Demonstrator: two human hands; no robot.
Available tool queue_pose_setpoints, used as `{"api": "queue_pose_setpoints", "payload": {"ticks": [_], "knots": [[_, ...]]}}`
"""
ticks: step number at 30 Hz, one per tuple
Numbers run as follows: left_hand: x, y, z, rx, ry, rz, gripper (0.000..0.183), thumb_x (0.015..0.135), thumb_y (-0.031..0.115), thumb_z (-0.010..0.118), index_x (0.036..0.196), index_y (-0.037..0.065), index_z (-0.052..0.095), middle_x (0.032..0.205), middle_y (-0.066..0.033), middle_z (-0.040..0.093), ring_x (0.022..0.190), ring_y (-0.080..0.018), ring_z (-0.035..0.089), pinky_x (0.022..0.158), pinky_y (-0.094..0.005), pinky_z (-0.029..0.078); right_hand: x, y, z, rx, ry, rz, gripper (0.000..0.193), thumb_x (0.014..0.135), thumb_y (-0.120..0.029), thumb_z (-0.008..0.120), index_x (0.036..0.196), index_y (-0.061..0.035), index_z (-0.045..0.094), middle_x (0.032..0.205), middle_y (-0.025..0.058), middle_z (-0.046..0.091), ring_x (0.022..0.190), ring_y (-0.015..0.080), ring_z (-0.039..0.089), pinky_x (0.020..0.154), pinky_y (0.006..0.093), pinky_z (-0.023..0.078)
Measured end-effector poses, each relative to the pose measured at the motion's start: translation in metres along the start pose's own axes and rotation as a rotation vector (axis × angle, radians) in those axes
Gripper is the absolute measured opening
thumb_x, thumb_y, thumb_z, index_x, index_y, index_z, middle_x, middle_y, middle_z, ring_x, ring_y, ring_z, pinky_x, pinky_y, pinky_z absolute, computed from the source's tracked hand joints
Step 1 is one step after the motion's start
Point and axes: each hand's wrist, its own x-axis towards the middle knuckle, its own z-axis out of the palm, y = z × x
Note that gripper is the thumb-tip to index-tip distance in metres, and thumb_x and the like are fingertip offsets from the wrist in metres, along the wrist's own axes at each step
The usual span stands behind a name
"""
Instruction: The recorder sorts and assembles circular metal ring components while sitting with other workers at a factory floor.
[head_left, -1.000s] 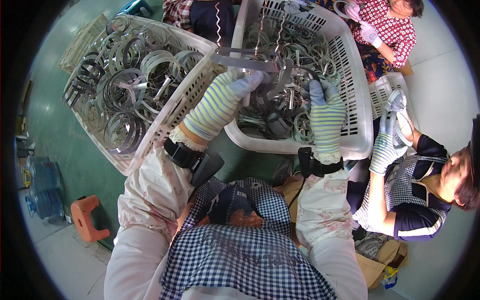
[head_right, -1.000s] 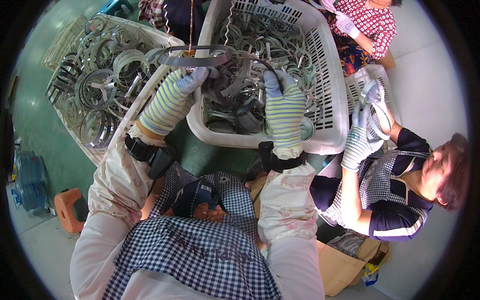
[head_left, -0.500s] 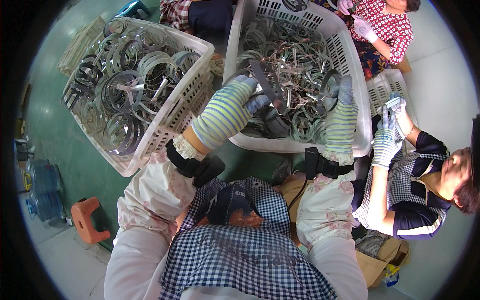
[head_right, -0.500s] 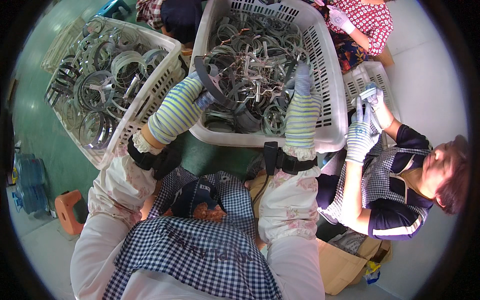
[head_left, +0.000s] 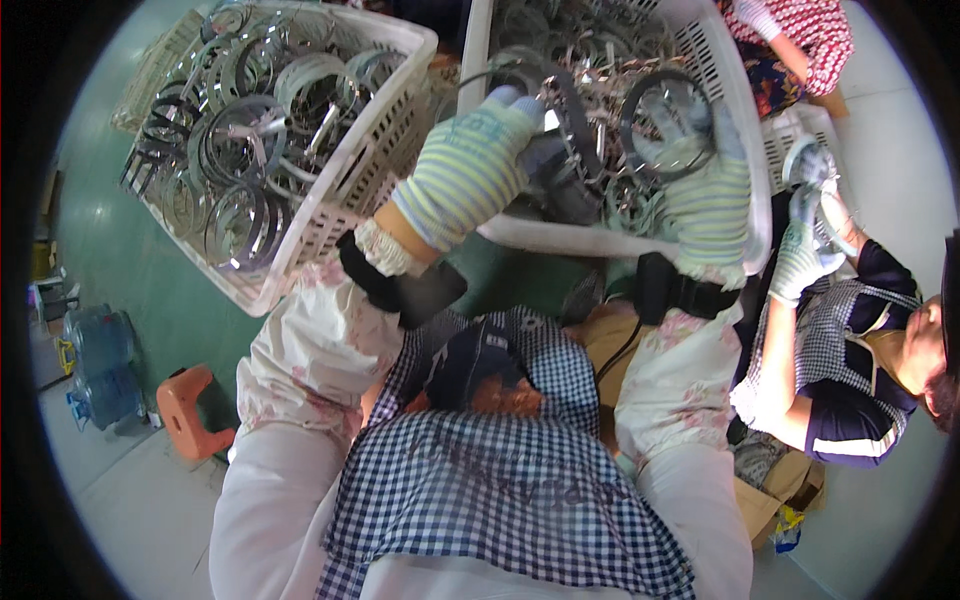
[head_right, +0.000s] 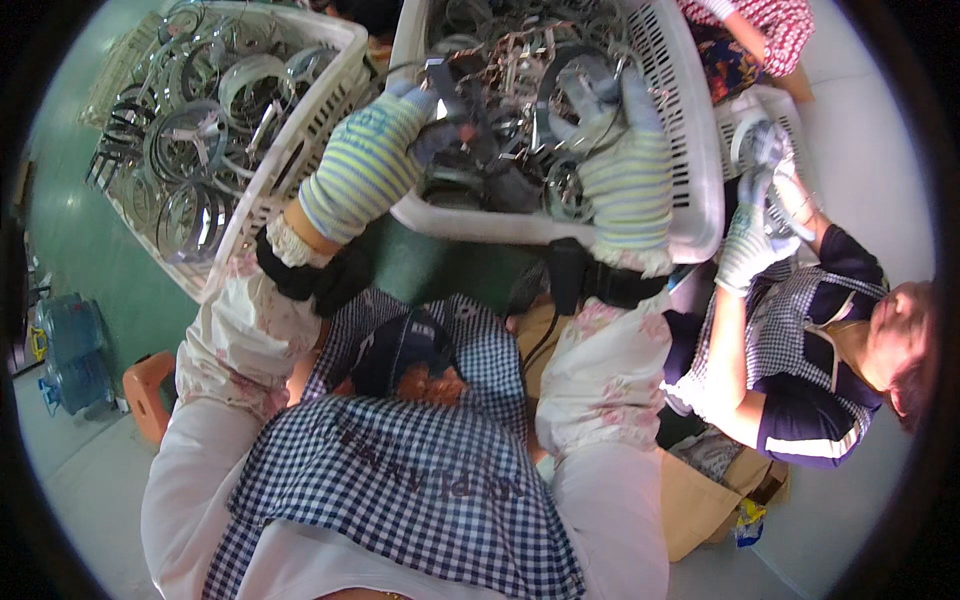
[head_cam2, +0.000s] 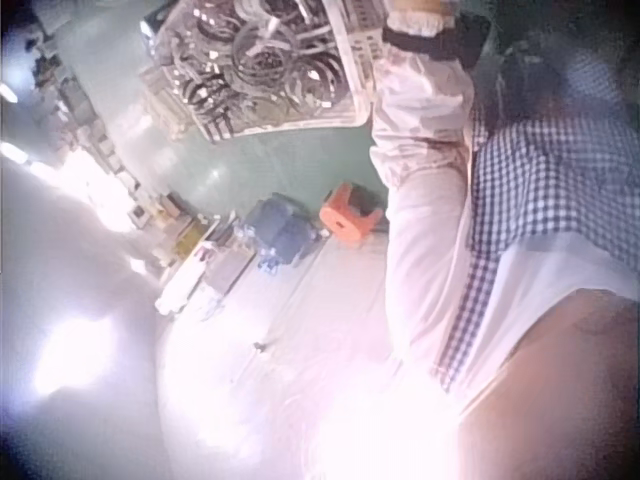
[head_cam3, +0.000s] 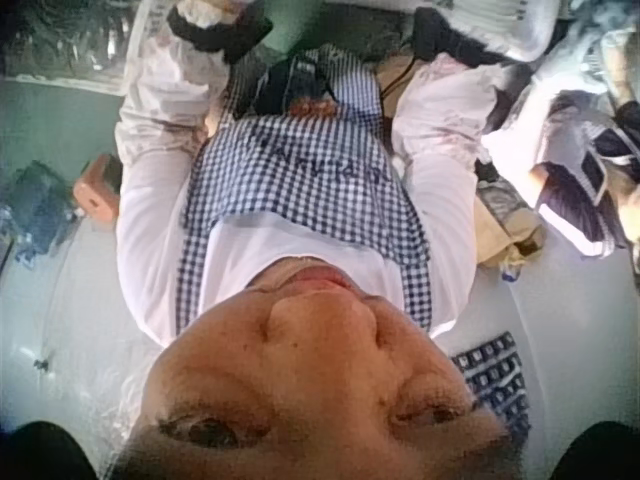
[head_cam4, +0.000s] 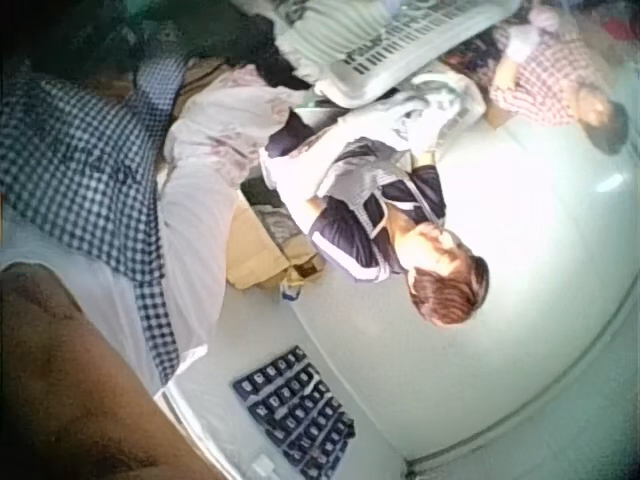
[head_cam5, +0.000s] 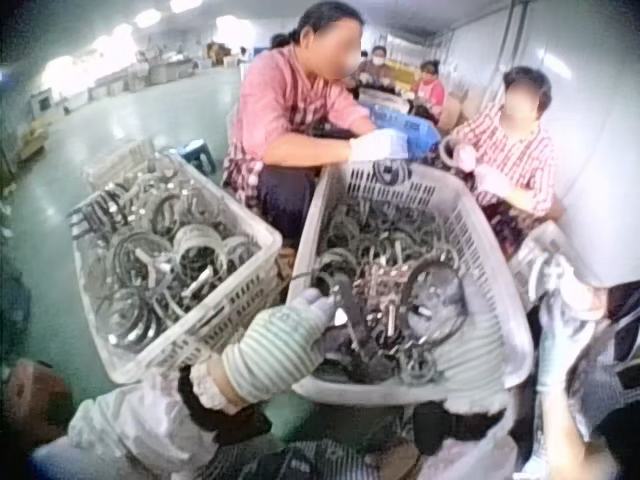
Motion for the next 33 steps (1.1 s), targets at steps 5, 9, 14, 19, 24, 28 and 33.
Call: {"api": "queue_pose_setpoints", "payload": {"ticks": [5,9,14,19,24,28,33], "knots": [[0.0,-0.002,0.003,-0.035,-0.138,0.001,0.026,0.086,0.024,0.069,0.103,0.005,0.066,0.095,-0.0194,0.064,0.089,-0.0373,0.064,0.075,-0.0425,0.052,-0.002,0.005,0.004,0.092,-0.177,0.004,0.024,0.097,-0.026,0.059,0.1,-0.0025,0.06,0.121,0.0148,0.061,0.12,0.0389,0.055,0.101,0.0608,0.043],[-0.001,-0.003,0.0,-0.052,-0.198,0.001,0.026,0.088,0.023,0.067,0.107,0.005,0.066,0.1,-0.0193,0.065,0.092,-0.0381,0.063,0.078,-0.0422,0.052,-0.001,0.003,-0.012,0.163,-0.425,0.031,0.03,0.102,-0.027,0.049,0.111,-0.0042,0.065,0.135,0.0146,0.055,0.128,0.0424,0.047,0.106,0.0655,0.035],[-0.003,-0.005,0.001,-0.093,-0.052,-0.003,0.026,0.088,0.024,0.067,0.106,0.005,0.065,0.101,-0.0178,0.065,0.092,-0.0383,0.063,0.077,-0.0416,0.052,-0.002,0.0,-0.013,0.068,-0.203,-0.043,0.03,0.102,-0.026,0.048,0.115,-0.0034,0.063,0.136,0.0151,0.054,0.127,0.0403,0.048,0.106,0.0635,0.035],[-0.005,-0.009,-0.002,0.07,-0.019,-0.032,0.027,0.087,0.024,0.067,0.106,0.006,0.065,0.097,-0.0164,0.064,0.085,-0.0354,0.064,0.07,-0.0408,0.052,-0.004,0.007,-0.014,0.267,-0.371,0.106,0.032,0.102,-0.025,0.048,0.123,-0.0028,0.056,0.136,0.0155,0.054,0.125,0.0372,0.05,0.106,0.0609,0.036],[0.0,-0.002,0.004,0.066,-0.017,0.024,0.028,0.086,0.023,0.067,0.109,0.007,0.063,0.096,-0.0162,0.063,0.081,-0.0341,0.064,0.066,-0.0411,0.051,-0.012,0.012,0.021,0.055,-0.065,-0.057,0.028,0.091,-0.031,0.067,0.107,-0.0085,0.062,0.114,0.0071,0.064,0.122,0.0366,0.051,0.101,0.0622,0.041],[0.0,-0.005,0.005,0.089,-0.04,0.057,0.029,0.086,0.022,0.066,0.11,0.007,0.061,0.1,-0.0163,0.061,0.08,-0.0349,0.064,0.066,-0.0416,0.052,-0.016,0.007,0.025,0.036,-0.111,-0.032,0.028,0.09,-0.035,0.069,0.096,-0.0086,0.063,0.106,0.0026,0.064,0.114,0.0277,0.056,0.099,0.0535,0.044],[-0.004,-0.002,-0.003,0.079,-0.157,0.046,0.025,0.085,0.02,0.065,0.106,0.008,0.059,0.103,-0.0175,0.061,0.081,-0.0364,0.065,0.069,-0.0429,0.054,-0.033,0.01,0.039,-0.053,-0.123,-0.112,0.025,0.094,-0.036,0.063,0.106,-0.0137,0.065,0.111,-0.002,0.066,0.119,0.0256,0.054,0.099,0.0523,0.045]]}}
